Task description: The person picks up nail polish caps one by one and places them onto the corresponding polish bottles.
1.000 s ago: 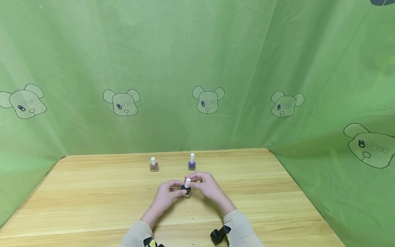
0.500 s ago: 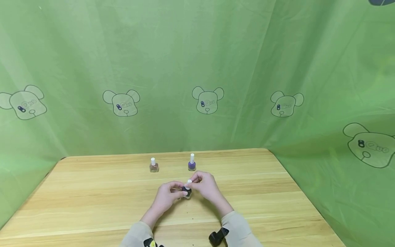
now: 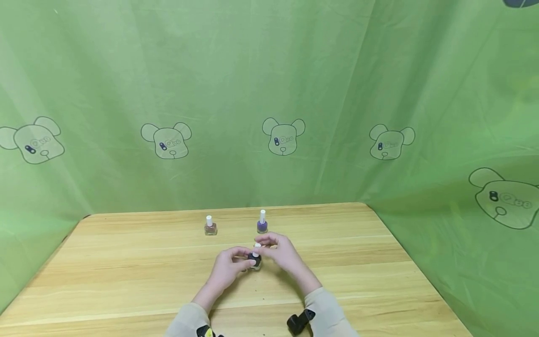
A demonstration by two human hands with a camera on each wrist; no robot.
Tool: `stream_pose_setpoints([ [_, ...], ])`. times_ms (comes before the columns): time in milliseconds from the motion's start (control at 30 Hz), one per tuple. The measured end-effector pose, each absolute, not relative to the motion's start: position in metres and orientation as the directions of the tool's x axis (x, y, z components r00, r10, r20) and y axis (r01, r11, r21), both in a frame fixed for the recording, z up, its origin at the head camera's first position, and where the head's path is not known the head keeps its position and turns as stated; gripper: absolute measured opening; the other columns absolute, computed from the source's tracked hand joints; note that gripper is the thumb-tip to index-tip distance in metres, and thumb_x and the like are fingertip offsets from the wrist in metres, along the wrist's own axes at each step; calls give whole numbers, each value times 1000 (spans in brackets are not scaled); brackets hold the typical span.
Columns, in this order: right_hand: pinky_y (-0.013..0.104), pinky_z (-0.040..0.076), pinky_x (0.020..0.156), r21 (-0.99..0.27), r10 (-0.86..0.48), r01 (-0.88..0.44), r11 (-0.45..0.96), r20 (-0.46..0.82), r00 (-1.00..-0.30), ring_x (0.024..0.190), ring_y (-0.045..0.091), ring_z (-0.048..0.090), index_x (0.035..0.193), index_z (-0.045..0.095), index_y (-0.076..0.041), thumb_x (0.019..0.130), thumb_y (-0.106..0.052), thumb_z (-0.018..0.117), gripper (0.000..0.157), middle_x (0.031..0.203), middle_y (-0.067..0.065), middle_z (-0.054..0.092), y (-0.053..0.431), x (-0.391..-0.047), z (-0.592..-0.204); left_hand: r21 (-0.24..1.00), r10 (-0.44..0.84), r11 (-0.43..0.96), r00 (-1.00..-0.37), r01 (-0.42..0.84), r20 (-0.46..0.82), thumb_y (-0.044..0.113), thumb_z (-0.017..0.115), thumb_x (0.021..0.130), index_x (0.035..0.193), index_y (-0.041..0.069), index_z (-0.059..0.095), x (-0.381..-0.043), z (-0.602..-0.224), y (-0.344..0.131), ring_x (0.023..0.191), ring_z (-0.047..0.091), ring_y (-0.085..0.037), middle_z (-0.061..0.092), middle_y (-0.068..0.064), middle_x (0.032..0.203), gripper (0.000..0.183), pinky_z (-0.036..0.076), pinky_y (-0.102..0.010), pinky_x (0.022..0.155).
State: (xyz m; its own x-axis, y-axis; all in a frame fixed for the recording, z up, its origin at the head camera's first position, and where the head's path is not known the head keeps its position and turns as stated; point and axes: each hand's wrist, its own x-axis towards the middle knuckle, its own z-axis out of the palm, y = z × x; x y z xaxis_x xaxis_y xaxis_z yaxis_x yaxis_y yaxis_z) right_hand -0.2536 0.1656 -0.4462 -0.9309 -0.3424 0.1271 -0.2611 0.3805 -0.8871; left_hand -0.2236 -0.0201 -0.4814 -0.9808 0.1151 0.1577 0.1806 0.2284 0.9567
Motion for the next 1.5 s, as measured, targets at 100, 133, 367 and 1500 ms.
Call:
stream_pose_setpoints([
  [100,32,48,91,-895,-423,-278,348,114,-899,110,24,62,127,61,-3,91,-21,67,40,121,15,68,171,-255,-445,958,113,224,-981,179,156,16,79,80,103,3,71,-224,-481,-20,80,69,-15,73,-13,99,28,55,-18,67],
  [133,32,49,94,-900,-446,-278,336,108,-889,114,25,62,129,60,-4,92,-21,66,41,124,15,67,172,-255,-445,958,112,225,-981,178,156,16,79,80,103,3,71,-224,-481,-20,80,69,-15,73,-13,99,27,55,-18,67],
  [367,42,44,109,-923,-512,-258,287,80,-855,119,23,63,128,60,-2,94,-20,64,39,125,15,67,174,-255,-446,958,113,229,-982,174,152,15,79,80,103,2,71,-223,-481,-20,79,68,-14,72,-13,100,28,55,-18,66],
  [1500,27,47,83,-886,-319,-237,398,108,-942,90,14,58,107,66,-2,84,-19,75,29,97,10,70,164,-254,-446,955,126,233,-979,185,160,14,78,80,99,1,71,-224,-483,-18,72,64,-10,72,-11,93,24,54,-19,62],
])
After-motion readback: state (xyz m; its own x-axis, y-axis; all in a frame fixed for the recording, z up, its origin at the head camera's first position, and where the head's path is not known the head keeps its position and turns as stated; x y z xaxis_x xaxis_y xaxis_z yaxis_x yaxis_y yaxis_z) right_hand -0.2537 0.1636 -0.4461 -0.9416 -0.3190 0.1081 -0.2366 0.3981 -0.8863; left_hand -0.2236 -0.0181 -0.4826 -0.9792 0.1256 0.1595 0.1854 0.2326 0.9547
